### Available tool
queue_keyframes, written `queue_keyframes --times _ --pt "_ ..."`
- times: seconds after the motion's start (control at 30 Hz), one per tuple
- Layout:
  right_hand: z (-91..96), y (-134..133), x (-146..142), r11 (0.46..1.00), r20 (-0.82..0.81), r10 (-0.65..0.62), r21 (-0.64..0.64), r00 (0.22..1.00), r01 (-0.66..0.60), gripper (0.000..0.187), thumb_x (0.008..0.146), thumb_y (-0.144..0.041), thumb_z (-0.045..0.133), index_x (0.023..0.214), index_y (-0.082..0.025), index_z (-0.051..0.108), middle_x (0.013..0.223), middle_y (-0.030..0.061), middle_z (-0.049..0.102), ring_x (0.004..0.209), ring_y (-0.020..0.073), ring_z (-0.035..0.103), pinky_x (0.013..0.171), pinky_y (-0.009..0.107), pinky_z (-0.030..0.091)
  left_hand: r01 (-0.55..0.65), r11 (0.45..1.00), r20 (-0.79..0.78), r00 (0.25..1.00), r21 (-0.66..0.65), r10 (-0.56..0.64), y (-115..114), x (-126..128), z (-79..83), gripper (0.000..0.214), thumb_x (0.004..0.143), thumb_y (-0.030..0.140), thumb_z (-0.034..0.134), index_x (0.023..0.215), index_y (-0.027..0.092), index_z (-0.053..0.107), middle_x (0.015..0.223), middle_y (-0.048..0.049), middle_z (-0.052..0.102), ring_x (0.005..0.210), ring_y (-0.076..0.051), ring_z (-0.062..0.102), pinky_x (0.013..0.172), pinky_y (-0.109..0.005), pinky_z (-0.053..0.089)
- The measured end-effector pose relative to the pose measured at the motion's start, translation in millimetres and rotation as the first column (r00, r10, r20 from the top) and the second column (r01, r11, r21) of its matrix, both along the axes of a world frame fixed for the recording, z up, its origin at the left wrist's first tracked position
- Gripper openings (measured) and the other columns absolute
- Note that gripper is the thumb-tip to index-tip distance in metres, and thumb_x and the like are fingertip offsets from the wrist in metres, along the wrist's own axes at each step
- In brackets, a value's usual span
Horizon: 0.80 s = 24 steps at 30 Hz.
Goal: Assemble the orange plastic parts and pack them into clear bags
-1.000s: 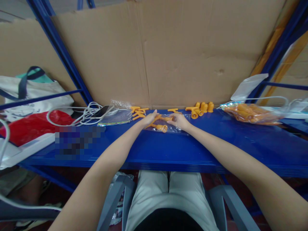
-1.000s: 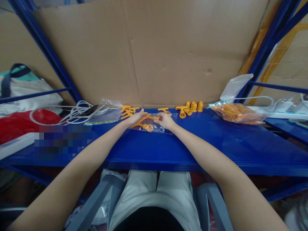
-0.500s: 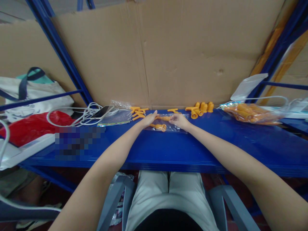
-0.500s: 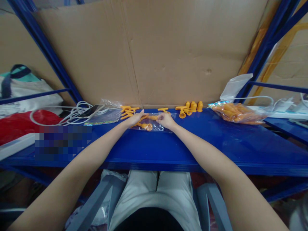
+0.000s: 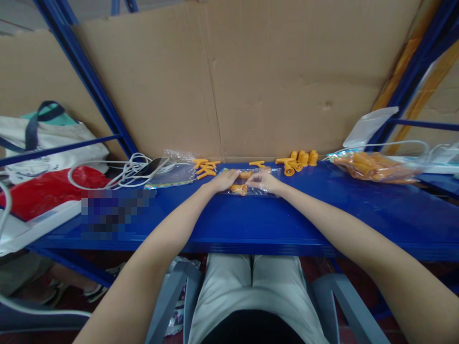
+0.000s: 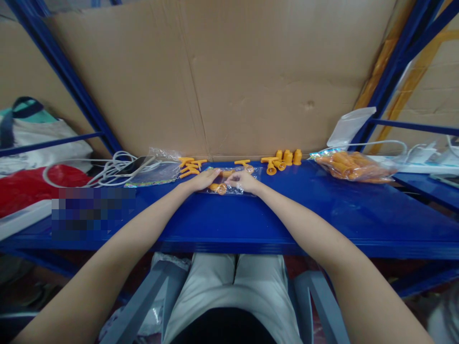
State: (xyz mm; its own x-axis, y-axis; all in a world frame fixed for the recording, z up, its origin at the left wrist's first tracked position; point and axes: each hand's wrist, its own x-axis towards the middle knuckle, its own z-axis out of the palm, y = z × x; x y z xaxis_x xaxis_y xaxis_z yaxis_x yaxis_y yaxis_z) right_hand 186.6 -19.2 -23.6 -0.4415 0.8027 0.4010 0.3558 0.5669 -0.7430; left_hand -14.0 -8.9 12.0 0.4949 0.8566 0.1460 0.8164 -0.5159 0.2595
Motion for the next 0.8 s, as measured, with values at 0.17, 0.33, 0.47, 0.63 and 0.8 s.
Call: queue_keyframes --times 0.17,0.33,0.47,0.63,0.8 --pt "7.0 -7.7 0.7 0.996 0.027 0.084 -0.038 0.996 -0.083 0.040 0.073 -0.057 0.068 0.080 -0.018 0.073 0.088 0.0066 0.073 0.085 0.0204 0.065 0.082 0.036 0.050 0.012 1.000 -0.018 1.000 0.018 -0.011 0.2 -0.7 -0.2 0.063 0.098 0.040 0.010 0.133 0.010 0.053 0.145 -0.0119 0.050 0.137 -0.020 0.043 0.113 -0.032 0.029" --pt "6.7 -5.2 -1.7 0.996 0.107 0.085 -0.008 0.991 -0.085 0.037 0.070 -0.053 0.072 0.075 -0.017 0.069 0.080 0.0056 0.071 0.076 0.0192 0.064 0.076 0.034 0.050 -0.016 0.999 -0.047 0.999 0.037 0.018 1.6 0.2 0.1 0.062 0.099 0.040 0.011 0.129 0.012 0.057 0.142 -0.0107 0.054 0.133 -0.022 0.048 0.111 -0.034 0.033" --pt "0.8 -2.0 -7.1 0.996 0.073 0.044 0.080 0.996 -0.049 0.031 0.075 -0.046 0.069 0.067 -0.017 0.059 0.070 0.0031 0.065 0.065 0.0155 0.057 0.068 0.032 0.048 -0.019 0.998 -0.067 0.998 0.057 0.023 2.6 1.3 0.8 0.061 0.099 0.040 0.011 0.124 0.013 0.060 0.137 -0.0106 0.058 0.129 -0.024 0.052 0.108 -0.033 0.037" --pt "-1.5 -2.2 -9.9 0.993 0.074 0.053 0.097 0.996 -0.061 0.029 0.077 -0.042 0.066 0.065 -0.017 0.056 0.064 0.0010 0.060 0.063 0.0141 0.054 0.065 0.030 0.046 -0.010 0.996 -0.100 0.995 0.084 0.018 5.2 1.6 -1.5 0.059 0.101 0.040 0.011 0.123 0.014 0.059 0.137 -0.0102 0.058 0.130 -0.022 0.052 0.108 -0.033 0.036" --pt "5.5 -7.0 -7.4 0.995 0.090 0.067 0.065 0.994 -0.073 0.032 0.074 -0.046 0.069 0.067 -0.016 0.063 0.070 0.0036 0.066 0.066 0.0157 0.058 0.069 0.032 0.048 0.019 0.995 -0.130 0.992 0.094 -0.007 8.8 0.4 -4.3 0.060 0.101 0.041 0.010 0.121 0.015 0.060 0.136 -0.0097 0.060 0.128 -0.021 0.052 0.109 -0.032 0.035"
